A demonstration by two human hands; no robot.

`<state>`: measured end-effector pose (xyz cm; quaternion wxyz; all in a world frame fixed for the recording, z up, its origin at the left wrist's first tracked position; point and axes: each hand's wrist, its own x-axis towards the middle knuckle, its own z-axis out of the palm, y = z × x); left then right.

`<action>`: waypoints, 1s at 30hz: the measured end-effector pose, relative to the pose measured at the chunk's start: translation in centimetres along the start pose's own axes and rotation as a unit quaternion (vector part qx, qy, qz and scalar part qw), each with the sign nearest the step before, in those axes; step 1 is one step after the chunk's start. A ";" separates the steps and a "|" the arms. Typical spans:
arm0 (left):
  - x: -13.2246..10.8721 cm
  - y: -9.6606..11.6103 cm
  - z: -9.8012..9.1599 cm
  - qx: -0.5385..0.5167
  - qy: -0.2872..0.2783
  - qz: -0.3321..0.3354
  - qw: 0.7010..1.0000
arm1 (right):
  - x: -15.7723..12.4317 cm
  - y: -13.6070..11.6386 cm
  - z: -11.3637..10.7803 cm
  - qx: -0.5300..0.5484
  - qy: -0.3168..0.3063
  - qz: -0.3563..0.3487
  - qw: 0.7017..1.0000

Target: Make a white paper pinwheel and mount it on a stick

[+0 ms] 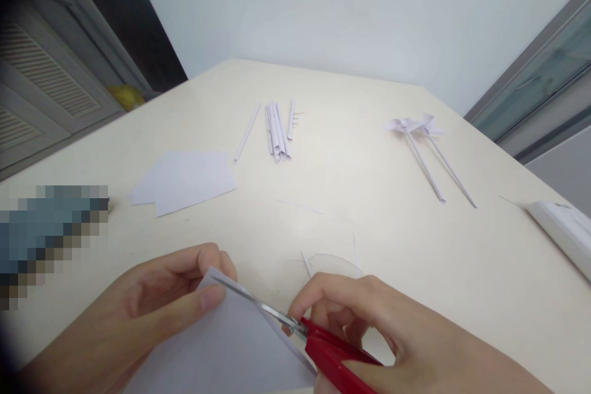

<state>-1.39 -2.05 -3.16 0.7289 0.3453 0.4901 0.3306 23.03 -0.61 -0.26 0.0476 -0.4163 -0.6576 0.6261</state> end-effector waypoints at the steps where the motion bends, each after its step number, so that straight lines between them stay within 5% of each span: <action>1: 0.0 -0.1 -0.1 0.008 -0.008 -0.003 1.000 | 0.1 -0.1 0.1 0.003 0.001 0.007 1.000; 30: 0.4 -0.8 0.6 -0.018 -0.011 -0.033 0.999 | 0.6 -0.5 0.6 0.089 -0.032 0.032 0.995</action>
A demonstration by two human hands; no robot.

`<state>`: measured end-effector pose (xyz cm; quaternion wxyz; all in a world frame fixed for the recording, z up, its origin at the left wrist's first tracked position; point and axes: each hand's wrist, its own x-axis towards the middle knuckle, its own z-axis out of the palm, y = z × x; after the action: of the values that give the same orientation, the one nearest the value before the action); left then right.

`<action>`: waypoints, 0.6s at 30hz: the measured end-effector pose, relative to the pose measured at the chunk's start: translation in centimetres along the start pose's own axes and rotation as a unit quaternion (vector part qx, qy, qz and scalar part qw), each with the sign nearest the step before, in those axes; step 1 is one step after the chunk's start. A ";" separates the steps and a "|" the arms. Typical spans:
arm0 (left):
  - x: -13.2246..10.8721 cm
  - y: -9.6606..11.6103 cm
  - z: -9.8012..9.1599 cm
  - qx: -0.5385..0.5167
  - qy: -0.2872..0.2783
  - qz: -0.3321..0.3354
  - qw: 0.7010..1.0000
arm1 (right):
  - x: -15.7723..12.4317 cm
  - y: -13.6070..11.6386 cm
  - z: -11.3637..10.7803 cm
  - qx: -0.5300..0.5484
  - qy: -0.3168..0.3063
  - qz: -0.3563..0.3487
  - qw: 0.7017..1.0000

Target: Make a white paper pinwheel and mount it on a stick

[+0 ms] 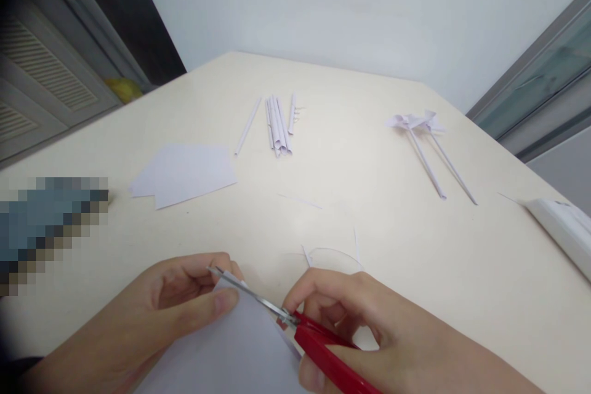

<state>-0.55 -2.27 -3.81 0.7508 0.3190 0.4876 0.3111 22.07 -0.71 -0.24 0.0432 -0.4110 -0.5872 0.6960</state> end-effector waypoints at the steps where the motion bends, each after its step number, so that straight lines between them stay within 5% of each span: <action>1: 0.0 0.0 0.0 0.002 -0.002 0.001 1.000 | 0.0 0.1 0.0 0.008 -0.003 -0.004 1.000; 18: -0.3 0.8 -0.4 0.020 -0.032 -0.026 0.999 | -0.5 0.0 0.2 0.036 0.004 0.027 0.999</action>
<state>-1.18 -1.97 -3.18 0.7672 0.3311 0.4780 0.2709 22.26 -1.10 0.03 0.0419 -0.4277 -0.5501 0.7160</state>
